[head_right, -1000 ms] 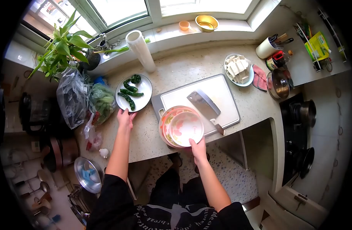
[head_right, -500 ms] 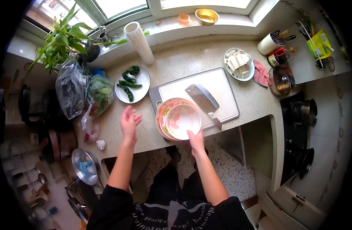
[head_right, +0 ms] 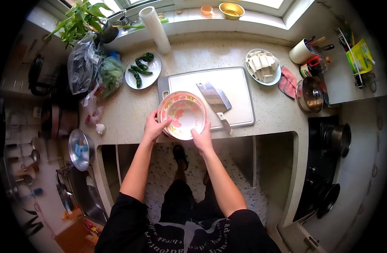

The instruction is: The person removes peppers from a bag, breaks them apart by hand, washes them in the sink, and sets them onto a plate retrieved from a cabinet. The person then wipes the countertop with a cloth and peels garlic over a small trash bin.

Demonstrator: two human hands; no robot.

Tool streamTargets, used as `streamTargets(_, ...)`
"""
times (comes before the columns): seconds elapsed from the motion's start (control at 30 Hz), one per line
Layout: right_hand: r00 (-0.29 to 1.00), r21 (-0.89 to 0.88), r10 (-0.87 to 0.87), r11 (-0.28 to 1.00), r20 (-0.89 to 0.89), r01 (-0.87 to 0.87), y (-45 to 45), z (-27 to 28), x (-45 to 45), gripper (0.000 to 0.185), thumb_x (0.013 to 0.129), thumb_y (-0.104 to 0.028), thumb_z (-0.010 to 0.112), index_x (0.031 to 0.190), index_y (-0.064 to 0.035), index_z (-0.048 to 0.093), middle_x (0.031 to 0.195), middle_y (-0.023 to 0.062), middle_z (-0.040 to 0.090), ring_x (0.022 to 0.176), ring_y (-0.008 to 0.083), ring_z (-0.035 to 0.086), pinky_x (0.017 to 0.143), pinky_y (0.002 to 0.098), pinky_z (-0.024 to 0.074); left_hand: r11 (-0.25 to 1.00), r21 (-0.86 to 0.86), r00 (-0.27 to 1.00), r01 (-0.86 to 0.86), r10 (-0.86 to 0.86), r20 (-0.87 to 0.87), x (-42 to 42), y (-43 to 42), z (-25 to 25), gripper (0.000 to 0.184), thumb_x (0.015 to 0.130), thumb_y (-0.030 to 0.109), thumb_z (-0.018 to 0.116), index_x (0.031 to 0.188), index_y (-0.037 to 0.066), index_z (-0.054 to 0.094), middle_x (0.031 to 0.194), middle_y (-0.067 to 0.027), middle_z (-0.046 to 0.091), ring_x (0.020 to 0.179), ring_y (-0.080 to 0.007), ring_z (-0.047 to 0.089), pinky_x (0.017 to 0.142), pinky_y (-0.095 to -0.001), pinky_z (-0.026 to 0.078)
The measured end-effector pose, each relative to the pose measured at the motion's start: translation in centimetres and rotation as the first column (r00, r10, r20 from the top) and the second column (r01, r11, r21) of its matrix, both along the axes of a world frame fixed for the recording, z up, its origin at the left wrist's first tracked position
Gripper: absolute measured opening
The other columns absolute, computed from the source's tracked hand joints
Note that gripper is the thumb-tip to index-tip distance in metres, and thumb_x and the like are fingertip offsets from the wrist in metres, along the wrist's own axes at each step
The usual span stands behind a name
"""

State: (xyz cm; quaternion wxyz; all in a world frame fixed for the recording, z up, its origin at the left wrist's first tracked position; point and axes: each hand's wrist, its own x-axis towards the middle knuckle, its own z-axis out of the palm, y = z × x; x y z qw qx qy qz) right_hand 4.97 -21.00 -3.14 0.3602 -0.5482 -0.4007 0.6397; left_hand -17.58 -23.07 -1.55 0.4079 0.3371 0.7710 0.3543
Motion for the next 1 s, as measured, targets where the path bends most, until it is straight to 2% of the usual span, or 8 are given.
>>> streamTargets(0.1,0.995,0.018,0.070,0.997,0.068,-0.072,-1.1,1.1,1.3,0.058,0.084,-0.009,0.063,0.136,-0.0025,0.038,0.123,0.0193,0.059,0.114,0.0280,0.061,0.098,0.0396,0.0493,0.996,0.036,0.988,-0.087,0.081,0.133,1.5,-3.0,0.1,0.079,0.071,0.030,0.088,0.136,-0.001,0.055,0.129,-0.0183,0.058,0.117,-0.0283,0.061,0.098,-0.0391,0.052)
streamTargets(0.2,0.971,0.039,0.146,0.987,0.189,-0.156,-2.6,3.8,2.5,0.060,0.083,-0.012,0.064,0.136,-0.0028,0.037,0.123,0.0234,0.061,0.114,0.0343,0.064,0.098,0.0426,0.0498,0.977,0.033,0.933,-0.209,0.190,0.305,3.9,-5.8,3.8,0.072,0.076,0.015,0.084,0.137,-0.002,0.049,0.121,-0.0141,0.065,0.109,-0.0218,0.065,0.093,-0.0338,0.054)
streamTargets(0.27,0.956,0.088,0.181,0.975,0.232,-0.205,-4.3,4.3,2.8,0.062,0.083,-0.016,0.064,0.136,-0.0038,0.036,0.123,0.0268,0.062,0.115,0.0409,0.064,0.099,0.0454,0.0497,0.961,0.082,0.937,-0.266,0.237,0.257,4.8,-8.8,3.3,0.074,0.077,0.014,0.083,0.139,-0.002,0.047,0.122,-0.0145,0.065,0.109,-0.0216,0.064,0.093,-0.0341,0.054)
streamTargets(0.37,0.942,0.121,0.223,0.958,0.250,-0.259,-7.5,5.3,3.2,0.062,0.082,-0.017,0.064,0.136,-0.0044,0.035,0.122,0.0260,0.062,0.115,0.0399,0.064,0.098,0.0451,0.0499,0.914,0.207,0.917,-0.348,0.286,0.277,5.8,-13.4,2.1,0.074,0.079,0.007,0.081,0.141,-0.002,0.041,0.126,-0.0148,0.062,0.114,-0.0209,0.062,0.099,-0.0344,0.051)
streamTargets(0.43,0.926,0.081,0.285,0.946,0.247,-0.313,-9.7,3.9,3.7,0.065,0.081,-0.018,0.066,0.136,-0.0034,0.034,0.121,0.0250,0.062,0.113,0.0378,0.065,0.098,0.0445,0.0500,0.895,0.140,0.841,-0.423,0.331,0.428,6.3,-16.2,2.7,0.075,0.079,0.002,0.079,0.141,0.000,0.037,0.129,-0.0158,0.061,0.116,-0.0214,0.062,0.101,-0.0352,0.050)
streamTargets(0.5,0.917,0.087,0.313,0.936,0.248,-0.342,-12.4,1.9,4.1,0.066,0.081,-0.018,0.066,0.136,-0.0025,0.034,0.121,0.0240,0.061,0.113,0.0358,0.064,0.098,0.0441,0.0501,0.880,0.136,0.819,-0.455,0.354,0.451,6.8,-19.3,2.4,0.075,0.078,0.000,0.079,0.139,0.001,0.037,0.127,-0.0163,0.060,0.116,-0.0222,0.062,0.101,-0.0361,0.051)
streamTargets(0.77,0.842,0.008,0.487,0.865,0.234,-0.503,-19.9,-7.2,3.3,0.065,0.084,-0.016,0.066,0.138,-0.0011,0.033,0.125,0.0241,0.061,0.115,0.0333,0.064,0.100,0.0421,0.0497,0.837,0.027,0.745,-0.547,0.472,0.471,6.8,-30.3,-7.1,0.075,0.076,0.000,0.081,0.136,0.000,0.036,0.127,-0.0165,0.058,0.117,-0.0220,0.060,0.102,-0.0355,0.050)
streamTargets(1.0,0.797,-0.117,0.556,0.830,0.238,-0.545,-18.6,-18.0,1.2,0.073,0.085,-0.021,0.064,0.146,0.0015,0.030,0.131,0.0262,0.058,0.120,0.0358,0.060,0.102,0.0425,0.0485,0.787,0.027,0.700,-0.616,0.531,0.478,6.0,-30.9,-18.8,0.071,0.082,-0.002,0.074,0.144,0.000,0.038,0.133,-0.0142,0.058,0.118,-0.0237,0.061,0.101,-0.0361,0.051)
